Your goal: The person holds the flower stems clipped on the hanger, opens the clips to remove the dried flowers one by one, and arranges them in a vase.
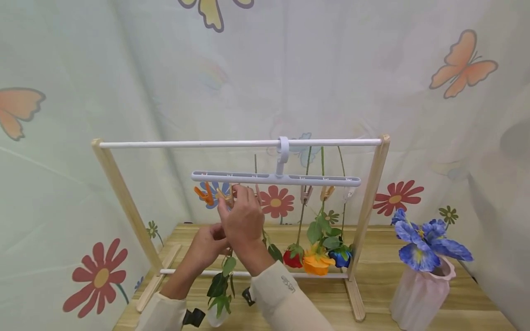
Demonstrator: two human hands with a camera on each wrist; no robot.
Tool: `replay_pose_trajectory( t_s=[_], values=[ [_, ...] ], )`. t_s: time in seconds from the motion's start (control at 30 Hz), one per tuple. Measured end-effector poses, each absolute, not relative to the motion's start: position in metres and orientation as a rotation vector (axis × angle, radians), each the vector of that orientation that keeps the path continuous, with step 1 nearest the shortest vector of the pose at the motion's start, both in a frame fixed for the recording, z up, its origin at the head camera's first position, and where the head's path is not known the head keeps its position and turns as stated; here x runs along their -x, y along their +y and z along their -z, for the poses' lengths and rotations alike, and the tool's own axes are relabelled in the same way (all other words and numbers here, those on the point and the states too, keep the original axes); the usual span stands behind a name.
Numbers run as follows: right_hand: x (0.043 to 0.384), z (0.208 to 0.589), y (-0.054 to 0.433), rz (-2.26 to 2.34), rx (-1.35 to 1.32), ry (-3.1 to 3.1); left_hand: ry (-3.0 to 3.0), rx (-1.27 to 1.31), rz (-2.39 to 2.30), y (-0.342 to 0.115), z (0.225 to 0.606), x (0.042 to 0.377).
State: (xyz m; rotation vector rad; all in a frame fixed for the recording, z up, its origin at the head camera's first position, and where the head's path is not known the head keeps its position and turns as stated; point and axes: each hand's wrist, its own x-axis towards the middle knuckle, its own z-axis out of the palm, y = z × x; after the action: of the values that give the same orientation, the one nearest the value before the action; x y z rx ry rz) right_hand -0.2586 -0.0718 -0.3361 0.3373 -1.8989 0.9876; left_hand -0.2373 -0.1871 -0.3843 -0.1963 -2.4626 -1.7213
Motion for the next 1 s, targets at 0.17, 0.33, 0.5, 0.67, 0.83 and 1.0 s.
replay_pose_trajectory(
  t_s=[0.17,0.33,0.5,0.67,0.83,1.0],
  values=[
    [0.256,0.337,-0.068,-1.005,-0.370,-1.888,-2.533,0.205,1.665,-0.190,0.389,0.232],
    [0.255,0.338,-0.064,-1.004,-0.400,-1.863,-2.569,0.218,1.642,-0.192,0.392,0.226],
    [0.254,0.341,-0.057,-1.008,-0.437,-1.851,-2.553,0.208,1.630,-0.193,0.392,0.222],
    [0.250,0.344,-0.045,-0.990,-0.464,-1.825,-2.536,0.221,1.570,-0.194,0.393,0.219],
    [0.244,0.346,-0.029,-0.914,-0.526,-1.749,-2.518,0.235,1.363,-0.191,0.389,0.215],
    [0.238,0.346,-0.015,-0.823,-0.674,-1.679,-2.491,0.292,1.112,-0.185,0.380,0.211]
  ],
)
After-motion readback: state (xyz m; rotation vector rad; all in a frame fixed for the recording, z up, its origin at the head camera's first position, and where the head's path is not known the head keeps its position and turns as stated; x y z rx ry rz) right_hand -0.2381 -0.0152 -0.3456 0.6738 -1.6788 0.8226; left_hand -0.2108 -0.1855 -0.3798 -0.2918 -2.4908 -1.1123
